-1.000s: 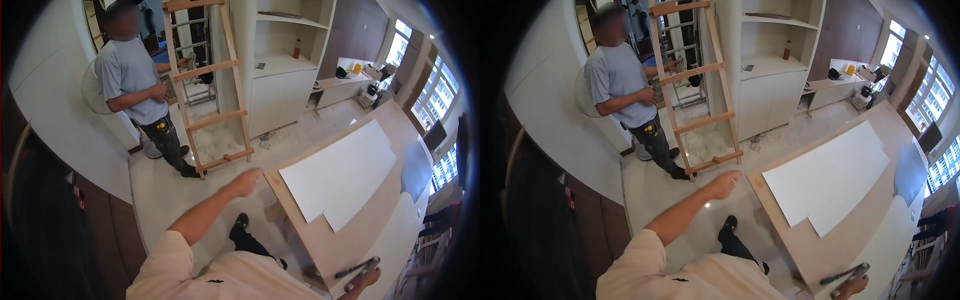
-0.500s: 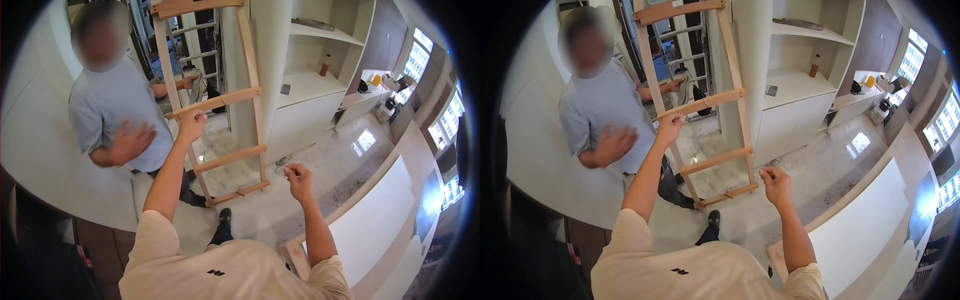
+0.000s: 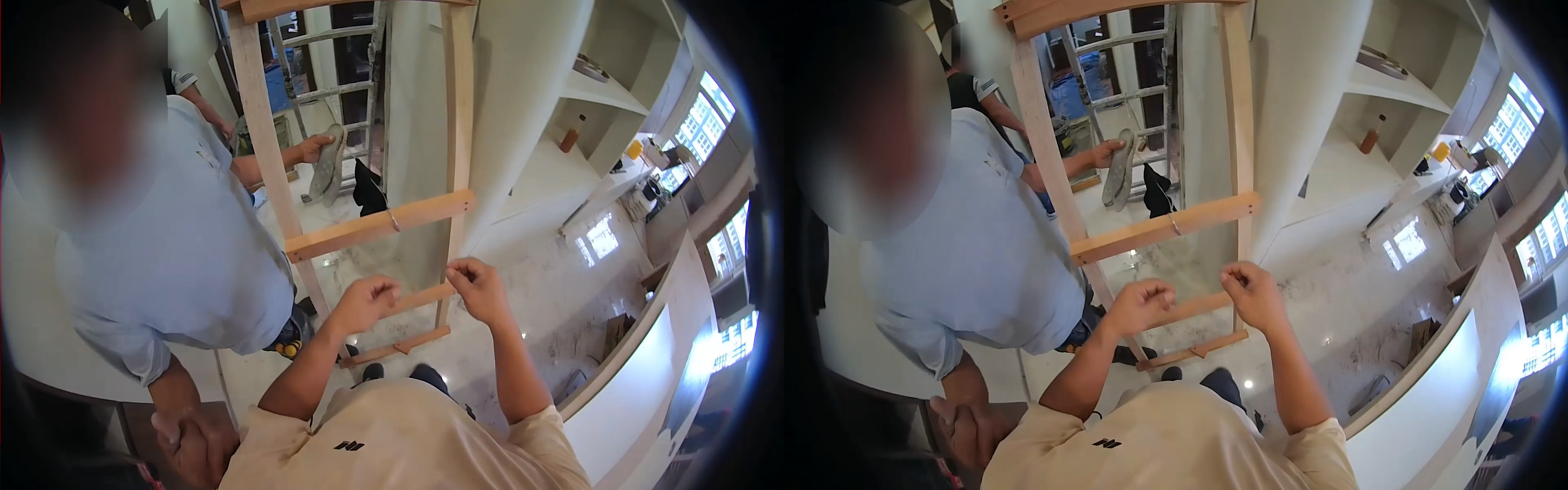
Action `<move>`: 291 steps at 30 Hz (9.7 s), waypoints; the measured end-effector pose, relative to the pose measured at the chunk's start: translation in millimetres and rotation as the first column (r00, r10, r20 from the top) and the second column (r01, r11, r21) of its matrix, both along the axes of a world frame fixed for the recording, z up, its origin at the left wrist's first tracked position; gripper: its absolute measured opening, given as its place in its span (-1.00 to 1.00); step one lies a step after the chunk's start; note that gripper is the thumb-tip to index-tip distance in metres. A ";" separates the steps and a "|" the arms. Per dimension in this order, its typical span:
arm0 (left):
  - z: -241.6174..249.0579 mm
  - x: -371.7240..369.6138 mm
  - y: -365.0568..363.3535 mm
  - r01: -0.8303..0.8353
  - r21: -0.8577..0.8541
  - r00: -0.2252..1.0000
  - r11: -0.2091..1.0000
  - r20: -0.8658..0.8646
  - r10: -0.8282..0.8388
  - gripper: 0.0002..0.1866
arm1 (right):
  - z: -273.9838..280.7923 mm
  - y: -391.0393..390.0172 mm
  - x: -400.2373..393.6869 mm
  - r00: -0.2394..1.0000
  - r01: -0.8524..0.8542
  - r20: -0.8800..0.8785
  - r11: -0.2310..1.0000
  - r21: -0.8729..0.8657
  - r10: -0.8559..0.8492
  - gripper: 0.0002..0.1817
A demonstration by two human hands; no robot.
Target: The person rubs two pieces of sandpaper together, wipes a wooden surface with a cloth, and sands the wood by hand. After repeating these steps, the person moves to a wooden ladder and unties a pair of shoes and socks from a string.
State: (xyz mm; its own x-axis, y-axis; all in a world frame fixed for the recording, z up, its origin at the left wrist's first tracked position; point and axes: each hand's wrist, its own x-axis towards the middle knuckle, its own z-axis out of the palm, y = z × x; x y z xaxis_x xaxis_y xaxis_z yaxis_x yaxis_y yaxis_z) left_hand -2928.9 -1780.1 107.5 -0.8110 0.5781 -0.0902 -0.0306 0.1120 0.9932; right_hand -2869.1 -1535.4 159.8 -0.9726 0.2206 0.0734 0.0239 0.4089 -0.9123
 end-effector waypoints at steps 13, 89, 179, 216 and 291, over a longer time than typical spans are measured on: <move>34.0 2.3 8.8 -0.175 -0.167 0.984 0.970 -0.062 0.166 -0.76 | -7.5 16.5 -149.2 0.959 -0.267 -0.154 0.944 -0.194 0.240 -0.79; 56.8 -19.4 -35.1 -0.165 -0.063 0.950 0.984 -0.279 0.142 -0.79 | -34.4 2.1 -261.9 0.994 -0.105 -0.046 0.991 -0.078 0.102 -0.75; 78.0 -43.6 -6.0 -0.570 -0.263 0.801 0.779 -0.388 0.455 -0.80 | -120.5 -103.7 -590.2 0.994 -0.104 0.031 0.992 -0.064 0.106 -0.80; 142.9 -222.7 -8.6 -0.614 -0.092 0.663 0.784 -0.599 0.449 -0.62 | -13.8 -36.0 -428.8 0.983 -0.162 -0.086 0.549 -0.820 0.161 -0.68; 94.9 196.6 -39.5 0.757 0.075 0.621 0.649 -0.389 -0.680 -0.70 | 12.9 -144.5 512.3 0.609 0.792 -0.049 0.610 -0.030 -0.792 -0.85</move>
